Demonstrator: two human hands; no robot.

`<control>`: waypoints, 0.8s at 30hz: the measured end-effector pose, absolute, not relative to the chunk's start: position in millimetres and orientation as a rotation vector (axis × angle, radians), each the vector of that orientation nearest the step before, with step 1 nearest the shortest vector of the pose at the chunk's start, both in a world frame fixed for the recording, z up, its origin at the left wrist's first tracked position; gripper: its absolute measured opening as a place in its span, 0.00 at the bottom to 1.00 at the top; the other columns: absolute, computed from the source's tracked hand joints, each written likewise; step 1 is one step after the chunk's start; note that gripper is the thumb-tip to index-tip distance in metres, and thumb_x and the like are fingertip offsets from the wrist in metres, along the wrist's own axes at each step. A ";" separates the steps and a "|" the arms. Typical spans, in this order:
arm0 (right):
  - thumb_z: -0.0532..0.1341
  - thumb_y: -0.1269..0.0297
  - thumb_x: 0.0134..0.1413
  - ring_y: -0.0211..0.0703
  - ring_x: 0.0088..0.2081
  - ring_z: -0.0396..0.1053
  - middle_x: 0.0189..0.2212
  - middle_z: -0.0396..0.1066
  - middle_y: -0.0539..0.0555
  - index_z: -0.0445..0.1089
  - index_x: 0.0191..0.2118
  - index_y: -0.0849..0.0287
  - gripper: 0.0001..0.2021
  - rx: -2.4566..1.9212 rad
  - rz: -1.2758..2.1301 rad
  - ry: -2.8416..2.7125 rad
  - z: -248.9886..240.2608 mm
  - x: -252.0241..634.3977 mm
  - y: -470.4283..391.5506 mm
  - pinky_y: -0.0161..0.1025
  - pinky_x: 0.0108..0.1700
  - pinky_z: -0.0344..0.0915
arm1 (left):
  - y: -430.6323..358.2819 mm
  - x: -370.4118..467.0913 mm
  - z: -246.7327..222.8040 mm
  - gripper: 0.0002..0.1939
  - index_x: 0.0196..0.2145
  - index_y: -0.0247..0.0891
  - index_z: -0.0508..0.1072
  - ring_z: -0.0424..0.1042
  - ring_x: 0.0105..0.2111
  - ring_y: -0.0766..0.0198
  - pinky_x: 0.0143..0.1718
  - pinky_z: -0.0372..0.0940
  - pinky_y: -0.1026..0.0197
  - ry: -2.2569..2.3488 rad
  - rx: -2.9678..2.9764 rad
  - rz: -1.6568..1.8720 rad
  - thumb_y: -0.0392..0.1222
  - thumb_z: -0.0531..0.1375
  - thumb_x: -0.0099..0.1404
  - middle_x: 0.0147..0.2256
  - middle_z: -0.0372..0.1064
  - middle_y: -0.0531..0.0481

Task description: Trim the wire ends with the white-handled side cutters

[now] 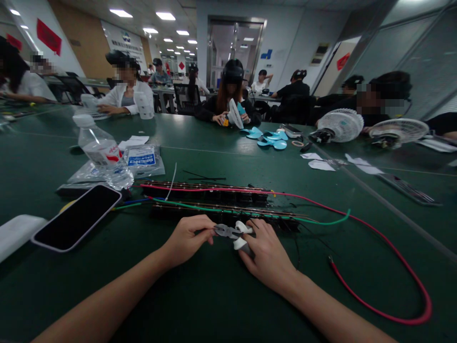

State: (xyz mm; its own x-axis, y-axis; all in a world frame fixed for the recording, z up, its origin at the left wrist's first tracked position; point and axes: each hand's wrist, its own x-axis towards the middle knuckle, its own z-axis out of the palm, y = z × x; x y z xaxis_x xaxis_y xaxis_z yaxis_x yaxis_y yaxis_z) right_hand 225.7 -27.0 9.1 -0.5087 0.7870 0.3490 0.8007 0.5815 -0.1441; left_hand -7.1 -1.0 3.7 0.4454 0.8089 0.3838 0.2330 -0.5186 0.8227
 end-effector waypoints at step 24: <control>0.61 0.68 0.52 0.49 0.40 0.65 0.38 0.66 0.60 0.72 0.30 0.60 0.04 -1.286 -0.050 -2.483 -0.2 228.3 -24.9 0.47 0.41 0.67 | -1.2 -6.5 1.8 0.12 0.26 0.35 0.74 0.71 0.30 0.64 0.34 0.64 0.63 0.889 2.013 1.030 0.33 0.56 0.66 0.28 0.72 0.49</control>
State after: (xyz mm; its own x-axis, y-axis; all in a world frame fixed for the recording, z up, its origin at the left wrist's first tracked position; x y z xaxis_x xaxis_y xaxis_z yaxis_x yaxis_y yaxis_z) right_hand 228.3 -24.9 -0.2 -0.5311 0.7862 0.3159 0.7982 0.5893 -0.1246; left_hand -6.5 -1.2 1.8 0.4490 0.8096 0.3781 0.2560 -0.5220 0.8136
